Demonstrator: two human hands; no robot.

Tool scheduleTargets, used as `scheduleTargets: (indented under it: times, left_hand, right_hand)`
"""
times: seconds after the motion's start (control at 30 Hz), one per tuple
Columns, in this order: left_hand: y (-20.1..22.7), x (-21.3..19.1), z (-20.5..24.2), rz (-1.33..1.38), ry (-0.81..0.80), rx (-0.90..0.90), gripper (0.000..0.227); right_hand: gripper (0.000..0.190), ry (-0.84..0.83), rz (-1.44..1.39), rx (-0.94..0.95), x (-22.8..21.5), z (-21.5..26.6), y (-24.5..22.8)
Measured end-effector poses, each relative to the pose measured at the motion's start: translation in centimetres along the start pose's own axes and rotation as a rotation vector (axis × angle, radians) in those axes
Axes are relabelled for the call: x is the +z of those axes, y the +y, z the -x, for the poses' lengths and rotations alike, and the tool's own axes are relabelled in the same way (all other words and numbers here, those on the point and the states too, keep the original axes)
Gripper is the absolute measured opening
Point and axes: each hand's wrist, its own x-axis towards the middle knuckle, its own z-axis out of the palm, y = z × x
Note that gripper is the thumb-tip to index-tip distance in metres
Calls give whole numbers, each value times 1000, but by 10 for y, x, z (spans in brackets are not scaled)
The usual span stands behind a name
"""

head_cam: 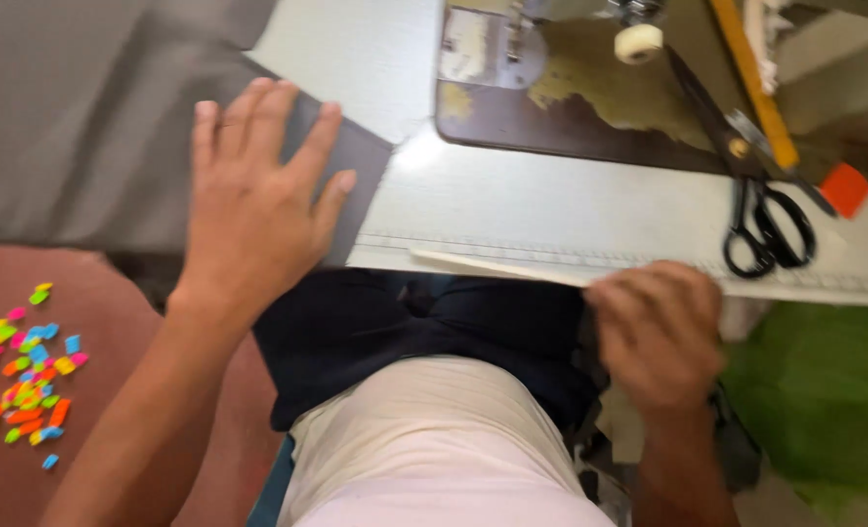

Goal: Sewing grey fabric pieces together using an industrial sewing machine and trimming edges with scissors.

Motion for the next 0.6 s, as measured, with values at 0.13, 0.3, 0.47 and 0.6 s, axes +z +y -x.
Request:
scheduleTargets:
  times: [0.13,0.3,0.47,0.6]
  left_hand:
    - [13,-4,-1,-1,-1,61,45]
    - [26,-3,-5,64,-84,57,51]
    - [30,-8,-7,160,-241,-10,72]
    - [15,-18,-6,189,-216,12,65]
  right_hand:
    - [17,151,255,144,-34,61,81]
    - [34,155,457,114,-51,59,144]
    - [27,-19,326,293,-42,74,130]
    - [44,-265,235,477,-39,101,160]
